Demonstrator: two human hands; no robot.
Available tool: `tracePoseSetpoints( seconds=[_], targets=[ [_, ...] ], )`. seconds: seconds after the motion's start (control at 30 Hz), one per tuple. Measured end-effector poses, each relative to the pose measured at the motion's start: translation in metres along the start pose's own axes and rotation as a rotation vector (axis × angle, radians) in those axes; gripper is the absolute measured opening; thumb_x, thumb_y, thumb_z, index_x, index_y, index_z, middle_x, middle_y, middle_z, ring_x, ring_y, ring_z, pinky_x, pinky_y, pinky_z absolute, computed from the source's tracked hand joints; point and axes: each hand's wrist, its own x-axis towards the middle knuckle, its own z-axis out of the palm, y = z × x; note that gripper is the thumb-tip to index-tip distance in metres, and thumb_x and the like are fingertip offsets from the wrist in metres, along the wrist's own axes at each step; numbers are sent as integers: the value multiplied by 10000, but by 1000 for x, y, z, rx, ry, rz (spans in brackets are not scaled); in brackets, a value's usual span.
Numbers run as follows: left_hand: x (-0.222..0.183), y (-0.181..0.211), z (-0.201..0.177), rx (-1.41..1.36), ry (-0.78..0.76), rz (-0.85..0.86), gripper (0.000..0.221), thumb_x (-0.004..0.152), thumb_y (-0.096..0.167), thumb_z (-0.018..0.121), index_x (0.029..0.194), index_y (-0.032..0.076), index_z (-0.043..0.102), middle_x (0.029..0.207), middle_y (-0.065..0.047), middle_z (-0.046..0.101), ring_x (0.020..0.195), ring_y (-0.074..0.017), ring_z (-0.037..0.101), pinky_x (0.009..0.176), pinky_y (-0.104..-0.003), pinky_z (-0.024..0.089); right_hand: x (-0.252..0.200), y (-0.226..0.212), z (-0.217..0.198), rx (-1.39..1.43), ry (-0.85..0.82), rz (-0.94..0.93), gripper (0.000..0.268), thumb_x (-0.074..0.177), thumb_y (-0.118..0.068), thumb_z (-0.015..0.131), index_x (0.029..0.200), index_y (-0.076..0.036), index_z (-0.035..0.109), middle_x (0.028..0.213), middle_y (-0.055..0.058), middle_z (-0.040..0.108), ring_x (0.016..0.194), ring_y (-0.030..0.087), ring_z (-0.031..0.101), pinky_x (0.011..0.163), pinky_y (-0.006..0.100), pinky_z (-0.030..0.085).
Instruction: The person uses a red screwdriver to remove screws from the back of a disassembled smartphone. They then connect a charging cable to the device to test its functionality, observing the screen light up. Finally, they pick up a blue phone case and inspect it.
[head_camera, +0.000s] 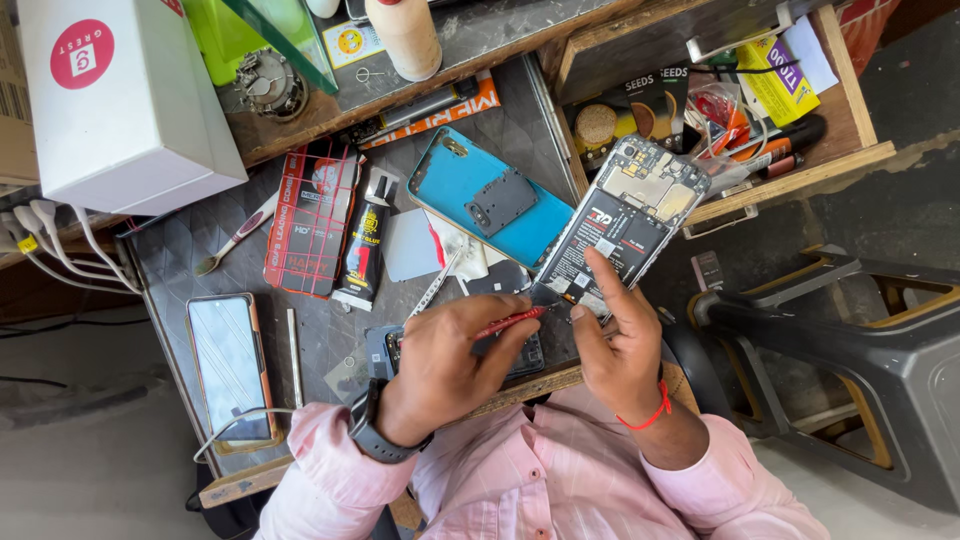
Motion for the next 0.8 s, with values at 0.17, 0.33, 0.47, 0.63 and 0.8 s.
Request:
tracePoseSetpoints(
  seconds=[0.17,0.33,0.47,0.63,0.8],
  targets=[
    [4,0,-1,35,-35,77,408,919,41,831,1161,34,503,1038,-110,743,848,-263,763,692,-352,593,1,-3,1,-12,3,-3,568,963,107,576,1515,0,489,1342,151,594,1149,139,629,851,216,537],
    [5,1,-1,50,-48,81,408,918,41,829,1161,28,501,1037,-117,742,843,-268,759,688,-354,588,2,-4,1,-41,-3,-46,570,958,114,580,1510,6,494,1373,172,589,1194,164,630,911,239,538],
    [7,2,-1,46,-73,75,369,925,40,819,1148,31,524,1040,-122,746,845,-270,758,691,-355,586,2,-5,1,-74,-14,-67,575,951,120,584,1508,6,500,1380,180,591,1198,173,634,910,245,539],
    [16,6,-5,19,-147,76,413,911,35,799,1239,57,549,1119,-144,728,949,-307,745,785,-393,603,3,-5,1,-58,-9,-7,578,934,120,587,1494,4,503,1361,177,592,1136,156,649,764,209,554],
    [18,10,-7,53,-139,60,521,900,7,836,1341,123,585,1052,-92,702,873,-289,725,717,-397,562,4,-5,2,-37,-23,1,591,932,133,585,1501,-5,501,1369,175,589,1128,152,652,744,202,555]
  ],
)
